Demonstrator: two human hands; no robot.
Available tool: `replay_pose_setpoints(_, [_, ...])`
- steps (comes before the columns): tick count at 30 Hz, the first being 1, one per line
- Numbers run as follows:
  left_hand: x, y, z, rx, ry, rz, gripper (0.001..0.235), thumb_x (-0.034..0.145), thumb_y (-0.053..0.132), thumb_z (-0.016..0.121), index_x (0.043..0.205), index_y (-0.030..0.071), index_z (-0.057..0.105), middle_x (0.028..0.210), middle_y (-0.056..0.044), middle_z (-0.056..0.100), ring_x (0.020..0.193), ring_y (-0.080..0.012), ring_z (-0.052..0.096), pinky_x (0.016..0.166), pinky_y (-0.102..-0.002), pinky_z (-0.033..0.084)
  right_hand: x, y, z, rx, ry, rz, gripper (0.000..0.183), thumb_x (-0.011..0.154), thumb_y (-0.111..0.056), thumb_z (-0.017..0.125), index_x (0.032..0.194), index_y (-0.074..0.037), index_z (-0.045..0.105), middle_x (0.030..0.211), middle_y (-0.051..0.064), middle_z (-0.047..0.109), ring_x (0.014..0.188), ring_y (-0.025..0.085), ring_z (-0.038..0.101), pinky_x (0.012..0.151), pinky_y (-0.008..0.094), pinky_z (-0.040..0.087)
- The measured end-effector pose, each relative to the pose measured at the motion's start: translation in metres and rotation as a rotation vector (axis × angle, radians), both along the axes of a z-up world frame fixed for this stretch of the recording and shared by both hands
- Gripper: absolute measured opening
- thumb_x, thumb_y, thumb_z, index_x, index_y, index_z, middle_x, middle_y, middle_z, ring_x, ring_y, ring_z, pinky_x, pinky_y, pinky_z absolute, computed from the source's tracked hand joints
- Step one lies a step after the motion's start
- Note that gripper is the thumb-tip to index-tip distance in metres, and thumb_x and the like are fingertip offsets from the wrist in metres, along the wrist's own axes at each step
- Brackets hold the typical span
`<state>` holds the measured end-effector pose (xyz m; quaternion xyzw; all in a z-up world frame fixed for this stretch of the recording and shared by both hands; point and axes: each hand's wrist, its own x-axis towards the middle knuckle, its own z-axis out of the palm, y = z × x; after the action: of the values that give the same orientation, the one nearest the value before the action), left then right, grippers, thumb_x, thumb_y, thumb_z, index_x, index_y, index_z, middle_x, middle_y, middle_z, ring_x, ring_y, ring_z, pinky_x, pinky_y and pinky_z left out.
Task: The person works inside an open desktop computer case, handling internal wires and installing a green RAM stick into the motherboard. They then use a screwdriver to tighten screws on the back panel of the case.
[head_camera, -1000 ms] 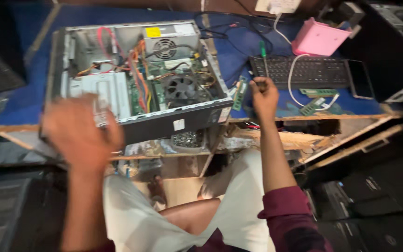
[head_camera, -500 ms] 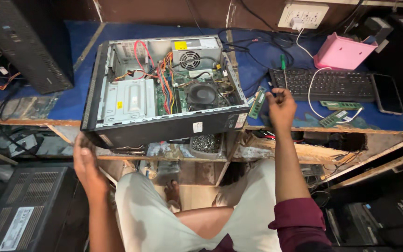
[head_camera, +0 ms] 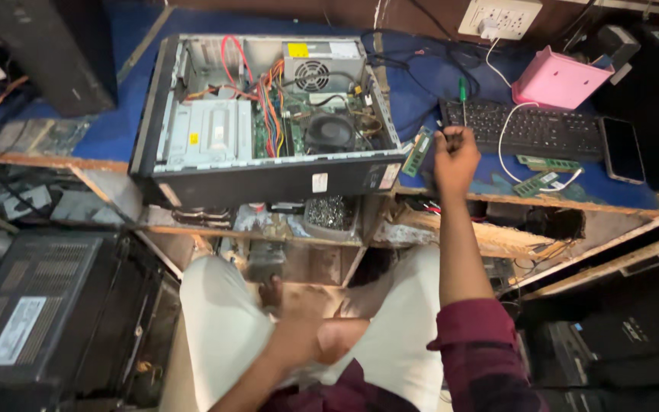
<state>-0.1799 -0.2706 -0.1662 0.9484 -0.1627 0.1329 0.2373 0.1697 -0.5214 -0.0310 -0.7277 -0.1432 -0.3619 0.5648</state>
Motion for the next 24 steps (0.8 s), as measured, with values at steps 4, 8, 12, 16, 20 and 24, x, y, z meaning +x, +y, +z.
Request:
replay_pose_setpoints(4, [-0.032, -0.053, -0.048, 0.235, -0.083, -0.276, 0.047, 0.087, 0.020, 0.057, 0.129, -0.001, 0.057, 0.148, -0.028, 0.046, 0.137, -0.0469, 0.043, 0.113, -0.059, 0.029, -0.002, -0.001, 0.001, -0.070, 0.025, -0.033, 0.016, 0.094, -0.006, 0.077, 0.101, -0.002, 0.063, 0.071, -0.003, 0.056, 0.062, 0.004, 0.046, 0.057, 0.025, 0.038])
replay_pose_setpoints(8, [-0.026, -0.060, -0.076, 0.179, -0.142, -0.290, 0.040, 0.090, 0.020, 0.058, 0.127, 0.005, 0.057, 0.148, -0.026, 0.046, 0.144, -0.0496, 0.036, 0.116, -0.064, 0.022, -0.009, 0.005, 0.004, -0.113, 0.001, -0.075, 0.017, 0.093, -0.006, 0.078, 0.101, -0.003, 0.063, 0.067, -0.001, 0.055, 0.060, 0.007, 0.046, 0.056, 0.027, 0.038])
replay_pose_setpoints(12, [-0.007, -0.064, -0.078, 0.264, -0.010, -0.316, 0.053, 0.084, 0.018, 0.061, 0.135, 0.004, 0.054, 0.149, -0.024, 0.044, 0.141, -0.0444, 0.037, 0.117, -0.071, 0.018, -0.018, 0.007, 0.010, -0.144, 0.015, -0.107, 0.019, 0.092, -0.007, 0.079, 0.100, -0.004, 0.062, 0.063, 0.001, 0.053, 0.056, 0.010, 0.046, 0.054, 0.030, 0.037])
replay_pose_setpoints(16, [0.000, -0.067, -0.078, 0.320, -0.084, -0.269, 0.054, 0.077, 0.018, 0.065, 0.129, 0.006, 0.057, 0.151, -0.025, 0.040, 0.145, -0.0507, 0.031, 0.115, -0.067, 0.019, -0.020, 0.008, 0.015, -0.155, -0.006, -0.141, 0.023, 0.090, -0.009, 0.080, 0.102, -0.004, 0.062, 0.063, 0.001, 0.055, 0.056, 0.010, 0.048, 0.055, 0.030, 0.041])
replay_pose_setpoints(20, [-0.013, -0.070, -0.102, 0.203, -0.212, -0.391, 0.045, 0.093, 0.022, 0.060, 0.134, 0.007, 0.056, 0.151, -0.025, 0.041, 0.142, -0.0484, 0.038, 0.116, -0.071, 0.024, -0.021, 0.008, 0.012, -0.153, 0.014, -0.113, 0.028, 0.090, -0.011, 0.081, 0.107, -0.005, 0.060, 0.064, 0.001, 0.058, 0.056, 0.010, 0.051, 0.055, 0.030, 0.042])
replay_pose_setpoints(24, [-0.036, -0.074, -0.126, 0.093, -0.390, -0.365, 0.047, 0.101, 0.025, 0.055, 0.145, 0.010, 0.052, 0.157, -0.025, 0.041, 0.141, -0.0497, 0.040, 0.110, -0.065, 0.034, -0.023, 0.006, 0.012, -0.137, 0.027, -0.118, 0.035, 0.088, -0.013, 0.084, 0.110, -0.004, 0.059, 0.063, 0.003, 0.058, 0.055, 0.012, 0.049, 0.054, 0.031, 0.041])
